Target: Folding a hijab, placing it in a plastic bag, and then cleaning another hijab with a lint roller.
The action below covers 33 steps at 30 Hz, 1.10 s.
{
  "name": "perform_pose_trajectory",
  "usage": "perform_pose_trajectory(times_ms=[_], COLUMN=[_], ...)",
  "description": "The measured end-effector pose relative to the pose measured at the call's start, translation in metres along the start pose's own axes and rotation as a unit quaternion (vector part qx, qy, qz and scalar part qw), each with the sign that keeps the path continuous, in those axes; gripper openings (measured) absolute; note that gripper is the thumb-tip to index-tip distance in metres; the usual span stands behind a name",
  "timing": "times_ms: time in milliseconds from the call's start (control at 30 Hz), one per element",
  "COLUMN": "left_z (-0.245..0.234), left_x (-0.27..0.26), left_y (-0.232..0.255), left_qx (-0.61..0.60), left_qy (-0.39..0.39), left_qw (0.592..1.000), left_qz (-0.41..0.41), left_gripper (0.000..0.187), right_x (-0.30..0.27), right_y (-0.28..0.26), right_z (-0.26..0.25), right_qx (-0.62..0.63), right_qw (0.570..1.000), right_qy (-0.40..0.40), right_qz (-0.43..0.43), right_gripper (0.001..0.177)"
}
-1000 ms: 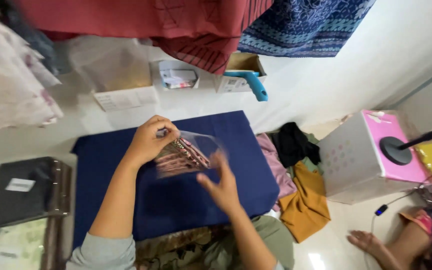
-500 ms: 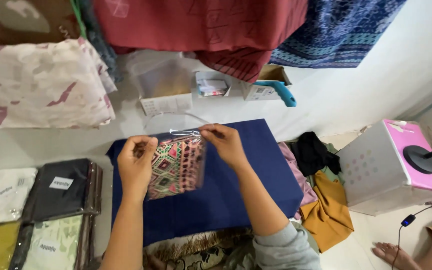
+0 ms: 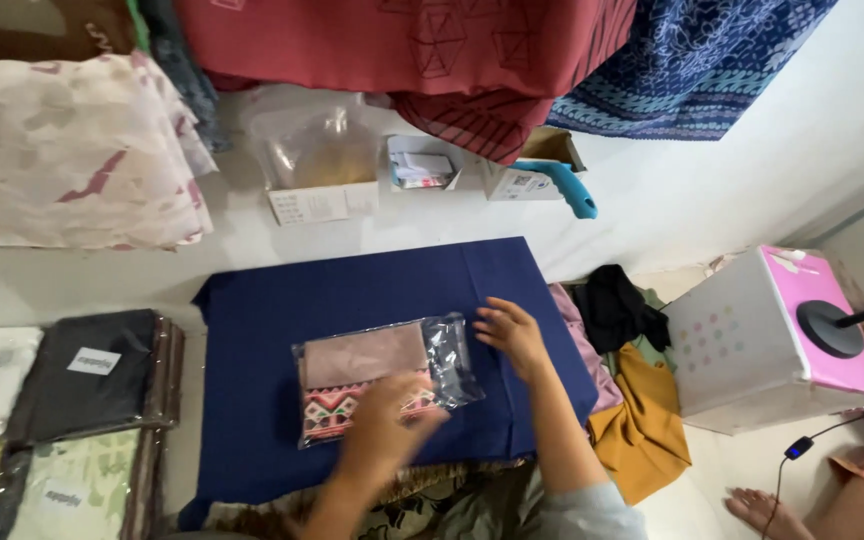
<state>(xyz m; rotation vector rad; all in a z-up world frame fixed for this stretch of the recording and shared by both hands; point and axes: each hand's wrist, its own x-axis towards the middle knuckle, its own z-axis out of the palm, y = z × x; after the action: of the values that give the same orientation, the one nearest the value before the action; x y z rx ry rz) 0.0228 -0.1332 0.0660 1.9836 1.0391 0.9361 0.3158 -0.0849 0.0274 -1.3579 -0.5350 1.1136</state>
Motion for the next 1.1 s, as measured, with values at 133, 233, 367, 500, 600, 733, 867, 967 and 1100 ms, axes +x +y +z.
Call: perform_pose_trajectory(times_ms=[133,233,367,500,600,733,867,967,1100], left_z=[-0.052,-0.038,-0.021,-0.025,-0.017,-0.039,-0.071,-0.072,-0.077], left_x=[0.034,0.029,0.021,0.02,0.018,0.02,0.008,0.006,0.001], left_y=[-0.046,-0.1,-0.13,-0.126,-0.145,-0.157,-0.156,-0.17,-0.162], left_qx=[0.166,0.287,0.358,0.318,0.348,0.134,-0.129,-0.238,-0.237], left_qy=[0.106,0.084,-0.012,-0.056,0.031,-0.007,0.209,0.259,0.253], left_qw=[0.978,0.953,0.934,0.944,0.937,0.989,0.968,0.933,0.931], left_qz=[0.076,0.049,0.005,-0.06,0.025,-0.066,-0.049,-0.07,-0.111], left_gripper=[0.027,0.052,0.076,0.08,0.075,0.074,0.056,0.049,0.049], right_x=[0.003,-0.044,-0.058,-0.056,-0.044,-0.028,0.004,0.066,0.098], right_y=[0.017,0.035,0.081,0.092,0.083,-0.021,-0.122,-0.145,-0.144], right_z=[0.004,0.069,0.115,0.114,0.112,0.122,0.151,0.16,0.158], right_qx=[-0.183,-0.353,-0.628,-0.649,-0.664,-0.598,-0.516,-0.607,-0.627], right_qw=[0.962,0.884,0.66,0.675,0.67,0.745,0.665,0.578,0.421], right_qy=[0.054,-0.047,-0.091,-0.099,-0.144,-0.125,0.046,0.099,0.159], right_qz=[-0.197,-0.302,-0.403,-0.337,-0.299,-0.267,-0.538,-0.537,-0.636], right_gripper=[0.03,0.06,0.066,0.079,0.086,0.055,0.02,0.03,0.018])
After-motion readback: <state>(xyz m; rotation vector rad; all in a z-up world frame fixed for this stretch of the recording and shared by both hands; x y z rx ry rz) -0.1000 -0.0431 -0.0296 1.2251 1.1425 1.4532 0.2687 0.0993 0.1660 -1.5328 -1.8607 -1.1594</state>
